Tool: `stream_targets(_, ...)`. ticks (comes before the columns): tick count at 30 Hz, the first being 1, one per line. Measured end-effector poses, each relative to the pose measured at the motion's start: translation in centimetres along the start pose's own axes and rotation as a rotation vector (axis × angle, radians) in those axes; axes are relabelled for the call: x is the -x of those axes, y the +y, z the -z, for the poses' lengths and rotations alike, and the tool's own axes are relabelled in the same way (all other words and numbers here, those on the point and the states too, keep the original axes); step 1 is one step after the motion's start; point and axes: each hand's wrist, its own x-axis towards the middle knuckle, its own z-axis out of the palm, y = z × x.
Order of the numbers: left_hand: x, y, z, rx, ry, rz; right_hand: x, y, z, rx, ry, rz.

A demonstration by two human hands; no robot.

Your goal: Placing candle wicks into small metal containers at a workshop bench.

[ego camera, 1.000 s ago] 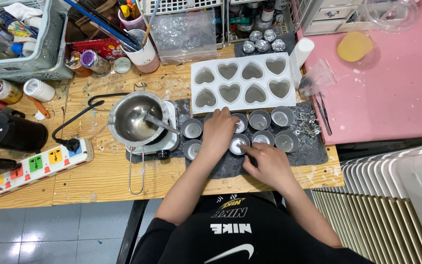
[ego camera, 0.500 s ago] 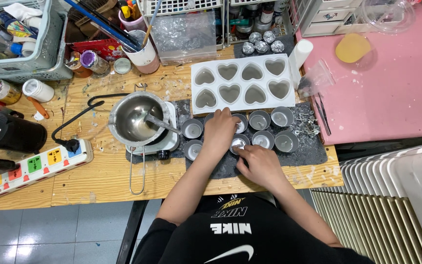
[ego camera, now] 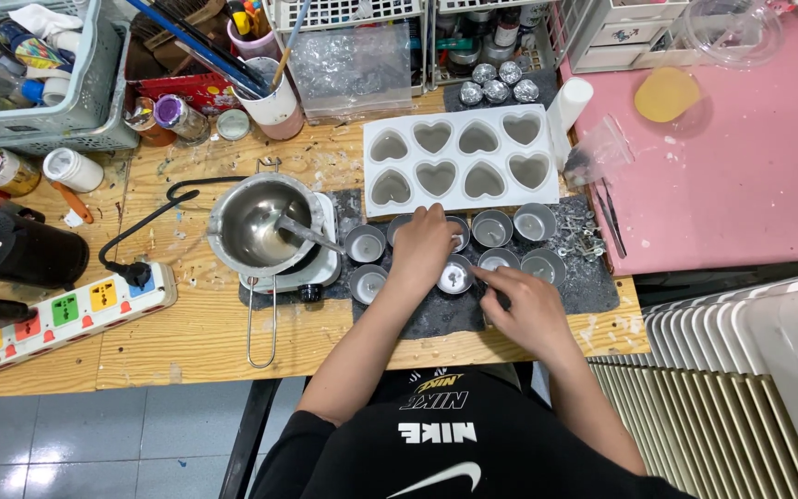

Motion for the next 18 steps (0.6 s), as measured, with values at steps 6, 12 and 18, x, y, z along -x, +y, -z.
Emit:
stream_targets(6, -0.6, -0.4, -1.1, -0.054, -0.02, 0.016, 0.1, 0.3, 0.1, -0.071, 0.035, -0.019)
stream_targets(12, -0.4, -0.9, -1.0, -0.059, 0.076, 0.037, -0.2, 1.3, 0.6, -0.092, 0.138, -0.113)
stream_targets(18, -0.4, -1.4, -1.4, -0.091, 0.082, 0.069, -1.6, 2.7, 1.1, 0.08, 0.187, -0.123)
